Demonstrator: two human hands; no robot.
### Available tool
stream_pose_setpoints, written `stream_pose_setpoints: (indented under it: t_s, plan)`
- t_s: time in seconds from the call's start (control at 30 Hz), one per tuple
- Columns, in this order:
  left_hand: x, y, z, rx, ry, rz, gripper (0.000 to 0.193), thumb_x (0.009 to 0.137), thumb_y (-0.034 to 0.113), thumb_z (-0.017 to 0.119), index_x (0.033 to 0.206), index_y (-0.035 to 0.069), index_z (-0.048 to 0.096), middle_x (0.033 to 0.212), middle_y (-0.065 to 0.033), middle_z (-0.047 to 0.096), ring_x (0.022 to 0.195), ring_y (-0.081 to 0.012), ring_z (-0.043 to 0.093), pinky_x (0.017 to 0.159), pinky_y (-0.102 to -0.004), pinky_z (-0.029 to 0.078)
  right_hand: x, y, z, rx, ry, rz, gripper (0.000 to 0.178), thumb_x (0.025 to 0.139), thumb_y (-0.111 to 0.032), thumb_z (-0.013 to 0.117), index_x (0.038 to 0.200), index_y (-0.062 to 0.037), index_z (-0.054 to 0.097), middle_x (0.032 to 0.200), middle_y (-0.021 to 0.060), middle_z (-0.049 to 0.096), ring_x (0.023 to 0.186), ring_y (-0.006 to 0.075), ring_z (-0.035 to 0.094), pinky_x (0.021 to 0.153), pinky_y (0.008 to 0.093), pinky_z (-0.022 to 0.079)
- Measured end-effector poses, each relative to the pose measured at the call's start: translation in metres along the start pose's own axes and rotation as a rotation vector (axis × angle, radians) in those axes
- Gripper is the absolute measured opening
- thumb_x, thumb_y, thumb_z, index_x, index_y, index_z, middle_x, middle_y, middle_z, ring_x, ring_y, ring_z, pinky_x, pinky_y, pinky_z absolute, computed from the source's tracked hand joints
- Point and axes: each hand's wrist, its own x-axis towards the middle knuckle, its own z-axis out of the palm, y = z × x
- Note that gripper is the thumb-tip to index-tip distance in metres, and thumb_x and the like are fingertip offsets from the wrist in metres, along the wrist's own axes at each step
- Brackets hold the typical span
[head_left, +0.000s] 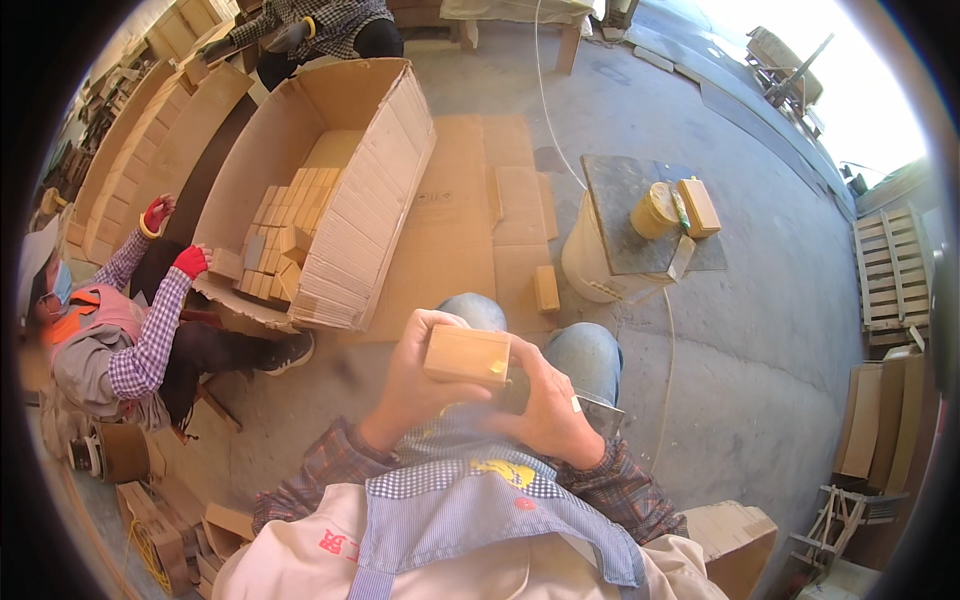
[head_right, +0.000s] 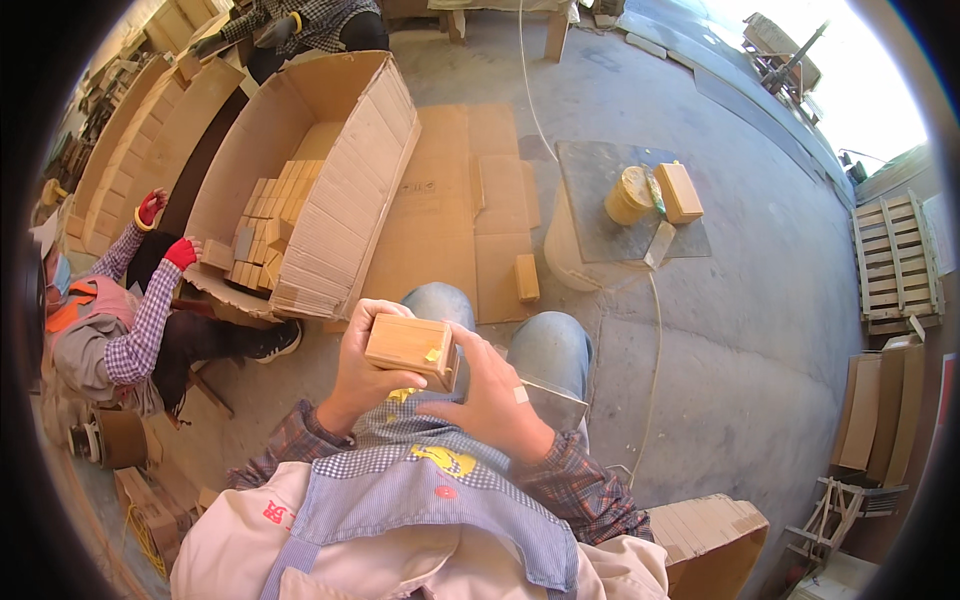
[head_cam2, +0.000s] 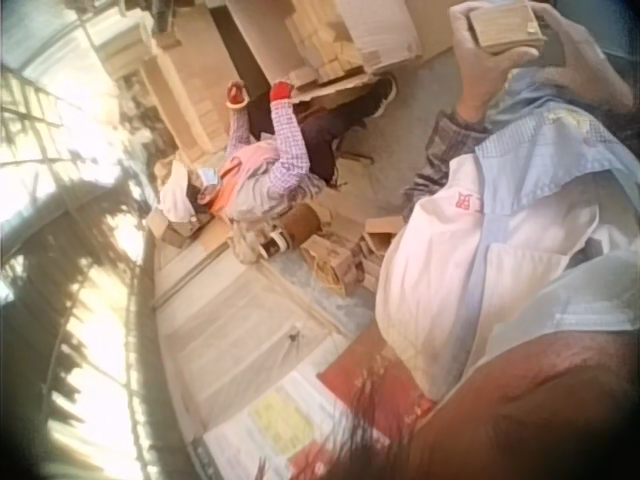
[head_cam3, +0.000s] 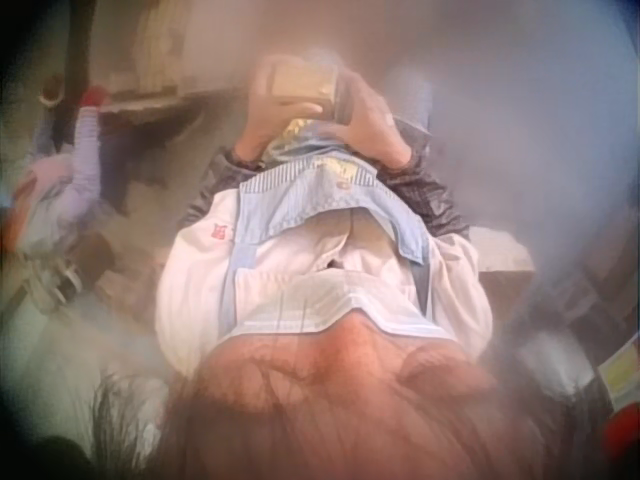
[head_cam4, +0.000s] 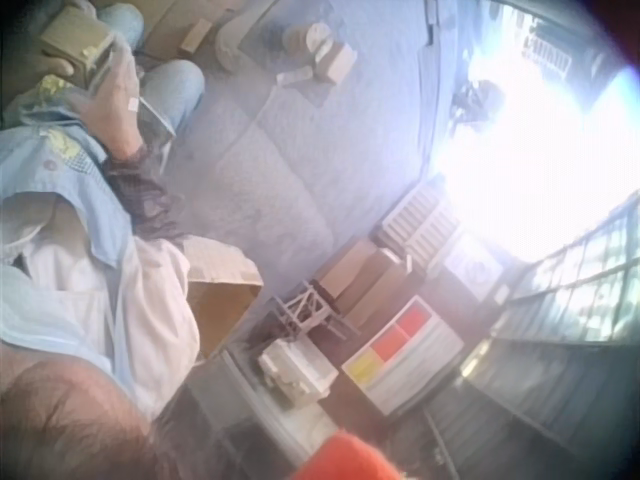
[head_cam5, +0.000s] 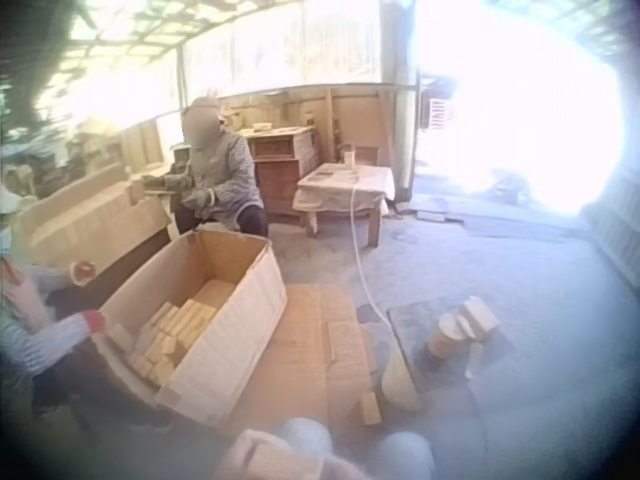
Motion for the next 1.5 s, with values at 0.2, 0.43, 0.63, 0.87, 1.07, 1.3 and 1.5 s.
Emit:
stream_pose_setpoints:
  t_s: [0.2, 0.43, 0.63, 0.87, 1.07, 1.3, 1.5]
  plan:
    - [-0.014, 0.002, 0.0, 0.191, -0.059, 0.125, 0.084, 0.063, 0.019, 0.105, 0.127, 0.008, 0.051, 0.12, -0.0094, 0.062, 0.112, -0.0181, 0.062, 0.099, -0.0349, 0.053, -0.011, 0.013, 0.022, 0.074, 0.105, -0.004, 0.061, 0.075, -0.005, 0.085, 0.131, -0.0039, 0.059, 0.127, 0.0181, 0.068, 0.121, 0.0345, 0.067, 0.102, 0.0412, 0.054]
    - [-0.018, 0.025, -0.006, 0.532, -0.095, 0.332, 0.079, 0.068, 0.026, 0.102, 0.131, 0.008, 0.058, 0.128, -0.0129, 0.062, 0.118, -0.0265, 0.064, 0.102, -0.0393, 0.053, -0.015, 0.022, 0.032, 0.053, 0.163, -0.046, 0.06, 0.074, -0.002, 0.085, 0.128, -0.0039, 0.06, 0.125, 0.0163, 0.069, 0.119, 0.0353, 0.067, 0.1, 0.0416, 0.054]
    - [-0.018, 0.037, -0.009, 0.827, -0.17, 0.521, 0.051, 0.071, 0.029, 0.098, 0.109, 0.011, 0.07, 0.125, -0.011, 0.066, 0.118, -0.0335, 0.065, 0.112, -0.0501, 0.048, -0.016, 0.027, 0.035, 0.0, 0.203, -0.089, 0.06, 0.073, -0.004, 0.085, 0.127, -0.0045, 0.061, 0.122, 0.0162, 0.069, 0.115, 0.038, 0.066, 0.098, 0.044, 0.054]
    - [-0.017, 0.047, 0.001, 0.764, -0.146, 0.424, 0.039, 0.072, 0.021, 0.095, 0.102, 0.012, 0.073, 0.12, -0.0086, 0.068, 0.118, -0.0313, 0.066, 0.117, -0.0572, 0.043, -0.015, 0.03, 0.035, -0.03, 0.215, -0.102, 0.058, 0.075, -0.006, 0.085, 0.127, -0.0045, 0.061, 0.121, 0.0171, 0.069, 0.113, 0.0385, 0.066, 0.095, 0.045, 0.054]
    - [-0.011, 0.052, 0.001, 0.882, -0.198, 0.458, 0.028, 0.073, 0.017, 0.093, 0.094, 0.014, 0.075, 0.117, -0.0059, 0.069, 0.117, -0.0275, 0.066, 0.116, -0.0575, 0.044, -0.013, 0.03, 0.035, 0.014, 0.165, -0.061, 0.058, 0.078, -0.013, 0.088, 0.128, -0.0034, 0.06, 0.119, 0.0183, 0.069, 0.11, 0.0388, 0.067, 0.092, 0.0451, 0.055]
    - [-0.006, 0.06, -0.001, 1.024, -0.272, 0.486, 0.017, 0.078, 0.014, 0.087, 0.09, 0.014, 0.076, 0.106, -0.001, 0.071, 0.112, -0.0241, 0.067, 0.116, -0.0573, 0.044, -0.012, 0.032, 0.036, -0.08, 0.182, -0.078, 0.06, 0.079, -0.02, 0.09, 0.128, -0.003, 0.06, 0.119, 0.0205, 0.069, 0.109, 0.0404, 0.067, 0.091, 0.0465, 0.054]
    - [-0.003, 0.06, 0.001, 1.063, -0.293, 0.52, 0.016, 0.08, 0.013, 0.085, 0.09, 0.013, 0.073, 0.104, -0.0005, 0.07, 0.109, -0.023, 0.068, 0.116, -0.0567, 0.045, -0.012, 0.032, 0.035, -0.1, 0.155, -0.094, 0.061, 0.079, -0.022, 0.09, 0.128, -0.0027, 0.06, 0.118, 0.0206, 0.069, 0.109, 0.0407, 0.066, 0.091, 0.0475, 0.054]
